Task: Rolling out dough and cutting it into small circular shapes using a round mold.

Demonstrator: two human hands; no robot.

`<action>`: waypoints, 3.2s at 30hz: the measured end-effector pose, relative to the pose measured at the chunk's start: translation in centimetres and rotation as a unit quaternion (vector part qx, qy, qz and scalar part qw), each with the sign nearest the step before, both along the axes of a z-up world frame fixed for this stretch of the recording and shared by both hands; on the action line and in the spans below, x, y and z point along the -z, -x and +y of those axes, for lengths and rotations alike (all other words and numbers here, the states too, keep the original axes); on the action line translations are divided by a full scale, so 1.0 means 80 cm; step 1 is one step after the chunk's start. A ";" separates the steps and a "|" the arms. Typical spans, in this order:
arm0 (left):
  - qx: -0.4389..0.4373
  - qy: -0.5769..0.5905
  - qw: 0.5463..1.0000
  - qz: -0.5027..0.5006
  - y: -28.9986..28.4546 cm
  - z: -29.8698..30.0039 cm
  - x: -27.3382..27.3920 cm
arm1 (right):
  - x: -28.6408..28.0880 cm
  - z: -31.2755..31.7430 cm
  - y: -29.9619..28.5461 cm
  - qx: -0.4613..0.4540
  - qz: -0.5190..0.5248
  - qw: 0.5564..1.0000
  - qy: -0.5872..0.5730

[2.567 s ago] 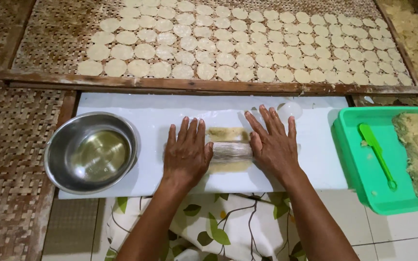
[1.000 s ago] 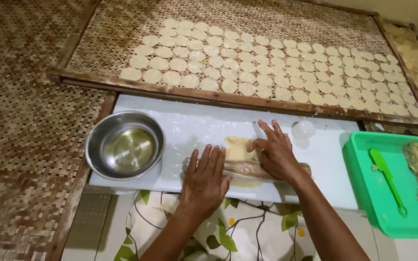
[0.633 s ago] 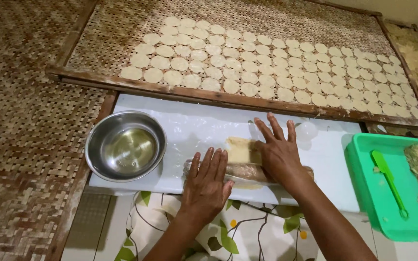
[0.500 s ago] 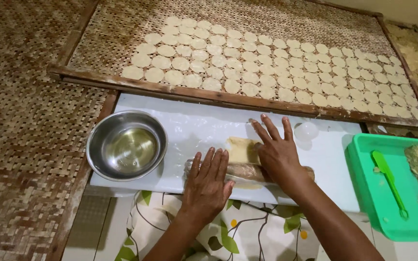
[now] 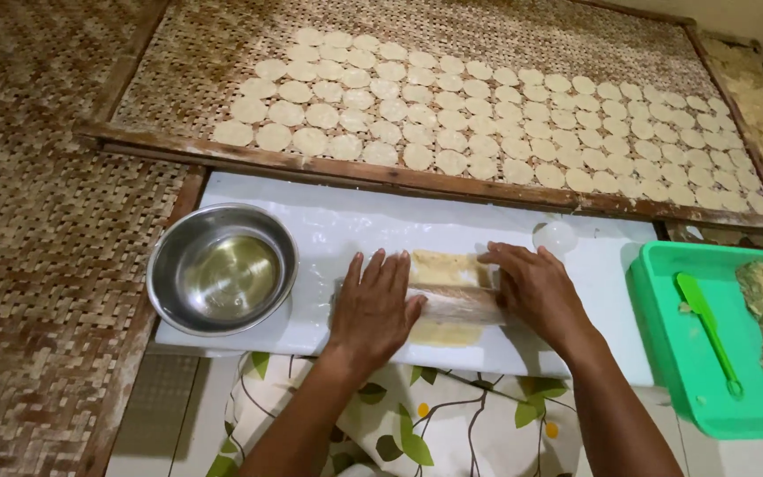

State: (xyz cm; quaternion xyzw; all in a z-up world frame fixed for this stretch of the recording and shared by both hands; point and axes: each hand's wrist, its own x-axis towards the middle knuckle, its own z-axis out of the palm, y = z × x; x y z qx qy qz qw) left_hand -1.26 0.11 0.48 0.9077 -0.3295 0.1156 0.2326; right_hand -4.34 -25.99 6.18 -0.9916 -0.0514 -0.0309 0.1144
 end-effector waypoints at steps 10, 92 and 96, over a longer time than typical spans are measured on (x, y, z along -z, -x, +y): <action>0.044 0.008 0.998 0.040 0.050 0.022 -0.009 | 0.000 0.050 -0.055 -0.014 0.065 0.995 -0.073; -0.071 -0.112 0.986 0.105 -0.056 -0.036 0.009 | 0.043 0.010 -0.010 0.047 0.024 0.999 0.012; -0.064 -0.110 0.986 0.103 -0.043 -0.032 -0.003 | 0.041 0.018 0.002 0.055 -0.005 0.998 0.006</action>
